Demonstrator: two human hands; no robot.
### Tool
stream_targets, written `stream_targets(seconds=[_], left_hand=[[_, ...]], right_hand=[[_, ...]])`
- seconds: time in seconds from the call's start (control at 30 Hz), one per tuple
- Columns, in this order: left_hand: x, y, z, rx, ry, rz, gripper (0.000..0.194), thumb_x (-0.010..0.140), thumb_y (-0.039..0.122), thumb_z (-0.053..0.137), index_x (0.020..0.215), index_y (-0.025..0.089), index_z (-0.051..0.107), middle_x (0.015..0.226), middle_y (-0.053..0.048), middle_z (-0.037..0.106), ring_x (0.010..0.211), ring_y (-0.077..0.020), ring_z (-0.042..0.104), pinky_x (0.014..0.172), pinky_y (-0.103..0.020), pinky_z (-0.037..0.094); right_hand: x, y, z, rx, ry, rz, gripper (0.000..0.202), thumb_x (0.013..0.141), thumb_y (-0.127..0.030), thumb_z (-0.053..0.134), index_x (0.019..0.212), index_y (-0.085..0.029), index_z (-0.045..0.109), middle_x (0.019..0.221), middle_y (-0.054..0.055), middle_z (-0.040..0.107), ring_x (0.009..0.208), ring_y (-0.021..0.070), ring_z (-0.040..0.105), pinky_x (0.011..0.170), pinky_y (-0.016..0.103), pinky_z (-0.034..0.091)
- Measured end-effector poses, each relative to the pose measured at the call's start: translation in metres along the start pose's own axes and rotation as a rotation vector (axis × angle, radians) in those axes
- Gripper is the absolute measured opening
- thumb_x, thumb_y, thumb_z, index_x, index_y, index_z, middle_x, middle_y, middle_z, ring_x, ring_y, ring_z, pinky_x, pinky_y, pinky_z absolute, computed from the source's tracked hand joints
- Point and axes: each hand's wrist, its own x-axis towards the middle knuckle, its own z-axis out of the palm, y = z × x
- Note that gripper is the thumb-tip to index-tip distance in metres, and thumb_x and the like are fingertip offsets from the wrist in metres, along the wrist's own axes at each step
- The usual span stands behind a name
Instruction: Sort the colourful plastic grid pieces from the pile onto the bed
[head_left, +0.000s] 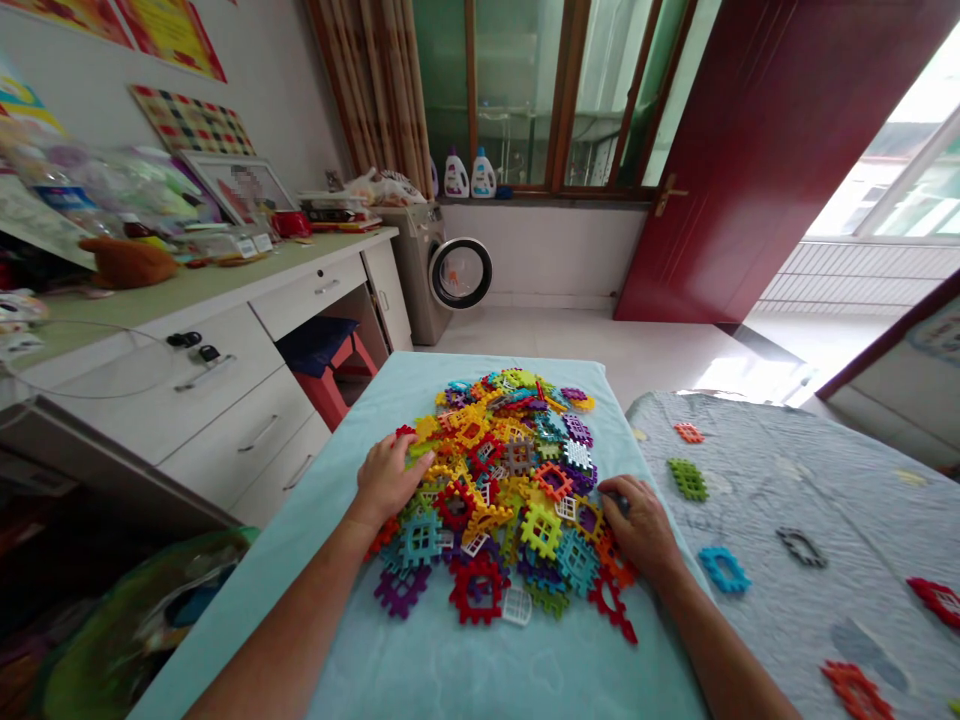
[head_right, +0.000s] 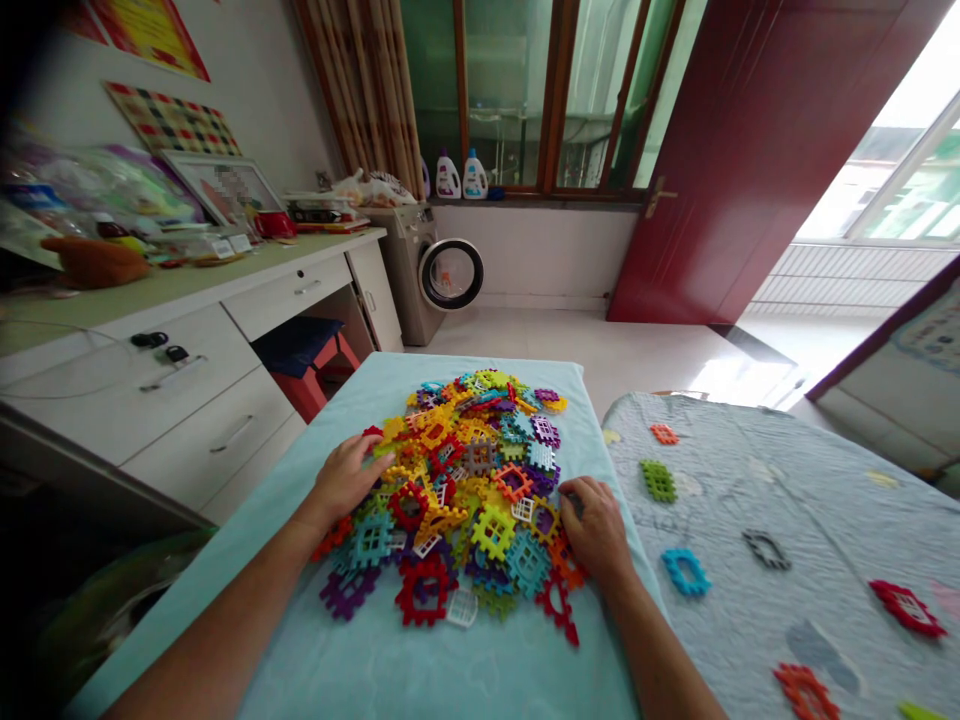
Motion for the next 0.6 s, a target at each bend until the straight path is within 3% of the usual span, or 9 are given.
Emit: stream_targets(seconds=[0.2, 0.37, 0.5, 0.6], left_hand=[[-0.009, -0.010, -0.002, -0.051, -0.069, 0.042, 0.060, 0.083, 0.066, 0.046, 0.109, 0.016, 0.068, 0.125, -0.016, 0.065, 0.124, -0.0334, 0.057, 0.111, -0.052, 0.041], [-0.011, -0.008, -0.017, -0.140, -0.157, 0.113, 0.055, 0.084, 0.064, 0.050, 0.112, 0.020, 0.068, 0.124, -0.011, 0.068, 0.119, -0.0280, 0.062, 0.109, -0.044, 0.045], [-0.011, -0.007, -0.028, -0.314, -0.227, 0.011, 0.059, 0.082, 0.067, 0.055, 0.115, 0.020, 0.068, 0.121, -0.009, 0.071, 0.115, -0.0290, 0.064, 0.103, -0.043, 0.049], [-0.011, -0.006, -0.031, -0.476, -0.245, -0.049, 0.063, 0.081, 0.069, 0.056, 0.114, 0.018, 0.068, 0.111, -0.010, 0.074, 0.104, -0.0281, 0.068, 0.095, -0.042, 0.053]], right_hand=[[0.015, -0.027, -0.010, 0.083, 0.067, -0.111, 0.015, 0.085, -0.026, 0.054, 0.086, -0.023, 0.068, 0.098, 0.006, 0.071, 0.098, 0.0237, 0.060, 0.094, 0.040, 0.044], [0.049, -0.085, 0.001, 0.037, -0.129, -0.293, 0.019, 0.086, -0.020, 0.055, 0.098, -0.022, 0.070, 0.108, 0.007, 0.071, 0.105, 0.0241, 0.057, 0.099, 0.042, 0.040], [0.068, -0.133, 0.030, -0.037, -0.307, -0.453, 0.042, 0.084, -0.016, 0.056, 0.125, -0.024, 0.064, 0.136, 0.006, 0.062, 0.125, 0.0268, 0.047, 0.105, 0.045, 0.035], [0.071, -0.150, 0.048, -0.140, -0.395, -0.512, 0.042, 0.086, -0.015, 0.054, 0.125, -0.026, 0.065, 0.141, 0.004, 0.059, 0.130, 0.0274, 0.042, 0.108, 0.047, 0.030]])
